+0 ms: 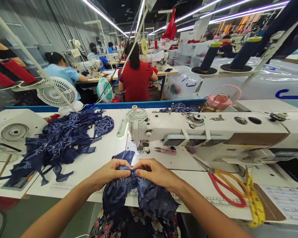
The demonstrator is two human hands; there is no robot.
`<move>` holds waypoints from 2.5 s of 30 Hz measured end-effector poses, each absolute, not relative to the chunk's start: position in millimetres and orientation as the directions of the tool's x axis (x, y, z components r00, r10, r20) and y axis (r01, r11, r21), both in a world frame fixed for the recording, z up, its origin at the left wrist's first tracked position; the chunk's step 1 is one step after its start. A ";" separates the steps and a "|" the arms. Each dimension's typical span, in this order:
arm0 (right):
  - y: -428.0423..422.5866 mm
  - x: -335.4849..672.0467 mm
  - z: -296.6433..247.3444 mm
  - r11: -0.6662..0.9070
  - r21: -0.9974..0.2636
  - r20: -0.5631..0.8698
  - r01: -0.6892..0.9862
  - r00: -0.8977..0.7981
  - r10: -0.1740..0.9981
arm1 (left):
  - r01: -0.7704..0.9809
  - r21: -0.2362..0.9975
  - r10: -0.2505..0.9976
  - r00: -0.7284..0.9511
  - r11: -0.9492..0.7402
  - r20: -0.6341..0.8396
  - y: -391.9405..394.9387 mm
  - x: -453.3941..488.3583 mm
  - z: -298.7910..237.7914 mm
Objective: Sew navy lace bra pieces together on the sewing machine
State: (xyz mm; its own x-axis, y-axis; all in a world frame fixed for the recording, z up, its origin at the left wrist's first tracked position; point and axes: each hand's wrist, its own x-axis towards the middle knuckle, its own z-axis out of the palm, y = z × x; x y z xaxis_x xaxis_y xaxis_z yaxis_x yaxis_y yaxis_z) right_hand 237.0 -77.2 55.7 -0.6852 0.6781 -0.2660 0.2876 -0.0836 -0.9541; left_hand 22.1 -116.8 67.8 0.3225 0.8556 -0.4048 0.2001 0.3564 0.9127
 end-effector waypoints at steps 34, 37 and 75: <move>-113.2 202.4 62.6 0.849 -0.424 0.669 0.315 -0.524 0.528 | 0.613 0.481 0.662 0.095 -0.628 0.743 -148.9 11.9 32.5; -115.9 201.2 54.6 0.895 -0.279 0.740 0.349 -0.515 0.432 | 0.600 0.463 0.650 0.130 -0.653 0.749 -157.9 9.5 31.3; -88.2 199.5 73.0 0.588 -0.778 0.263 0.220 -0.736 0.624 | 0.538 0.813 0.966 0.006 -0.221 0.259 -169.9 -0.2 56.5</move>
